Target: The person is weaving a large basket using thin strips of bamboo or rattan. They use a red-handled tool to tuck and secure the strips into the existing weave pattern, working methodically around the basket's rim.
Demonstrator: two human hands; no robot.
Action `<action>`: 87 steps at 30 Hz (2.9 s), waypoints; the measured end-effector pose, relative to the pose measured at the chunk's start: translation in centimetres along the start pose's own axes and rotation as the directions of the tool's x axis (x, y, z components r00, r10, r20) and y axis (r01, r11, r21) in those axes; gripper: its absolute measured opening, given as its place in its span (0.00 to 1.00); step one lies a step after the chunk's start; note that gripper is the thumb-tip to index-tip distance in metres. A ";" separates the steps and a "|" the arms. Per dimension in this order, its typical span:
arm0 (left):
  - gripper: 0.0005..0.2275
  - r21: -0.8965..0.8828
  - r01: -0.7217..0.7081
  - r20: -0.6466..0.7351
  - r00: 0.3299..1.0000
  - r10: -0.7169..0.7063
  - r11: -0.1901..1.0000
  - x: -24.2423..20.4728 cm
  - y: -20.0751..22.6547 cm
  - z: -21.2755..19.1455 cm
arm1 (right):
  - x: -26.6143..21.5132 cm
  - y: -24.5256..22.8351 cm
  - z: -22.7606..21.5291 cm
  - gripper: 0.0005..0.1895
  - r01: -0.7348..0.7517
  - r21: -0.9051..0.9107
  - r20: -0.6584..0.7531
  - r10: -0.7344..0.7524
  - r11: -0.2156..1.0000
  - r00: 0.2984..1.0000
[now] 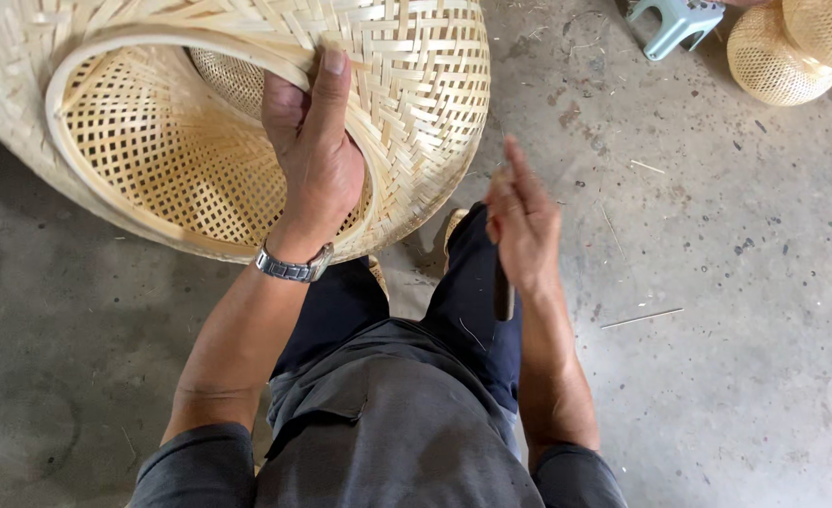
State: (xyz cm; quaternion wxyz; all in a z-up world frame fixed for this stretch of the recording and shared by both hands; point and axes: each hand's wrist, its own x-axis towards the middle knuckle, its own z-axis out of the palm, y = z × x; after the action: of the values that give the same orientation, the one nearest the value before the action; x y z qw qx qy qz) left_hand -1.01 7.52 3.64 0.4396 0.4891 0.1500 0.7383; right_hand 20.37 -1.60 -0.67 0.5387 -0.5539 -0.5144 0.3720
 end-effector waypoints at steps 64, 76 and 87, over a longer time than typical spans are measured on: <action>0.07 0.130 -0.054 -0.197 0.977 0.079 0.990 -2.0 -2.3 -0.2 | 0.6 -1.3 8.2 0.28 0.479 -0.383 -0.058 -0.538 0.790 0.841; 0.17 0.053 0.026 -0.116 0.993 -0.019 0.998 -1.7 0.3 -0.8 | 1.5 -2.9 3.3 0.19 0.195 -0.052 -0.092 -0.199 0.980 0.976; 0.15 -0.099 0.062 -0.101 0.992 -0.072 0.993 -2.9 -0.4 -0.4 | 1.6 -6.8 5.5 0.16 0.573 -0.384 0.101 -0.584 0.724 0.806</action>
State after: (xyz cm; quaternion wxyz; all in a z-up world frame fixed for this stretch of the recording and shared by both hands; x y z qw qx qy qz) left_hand -0.79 5.53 1.50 0.4785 0.4233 0.1536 0.7539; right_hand 14.17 0.39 5.46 0.5108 -0.4679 -0.7182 0.0661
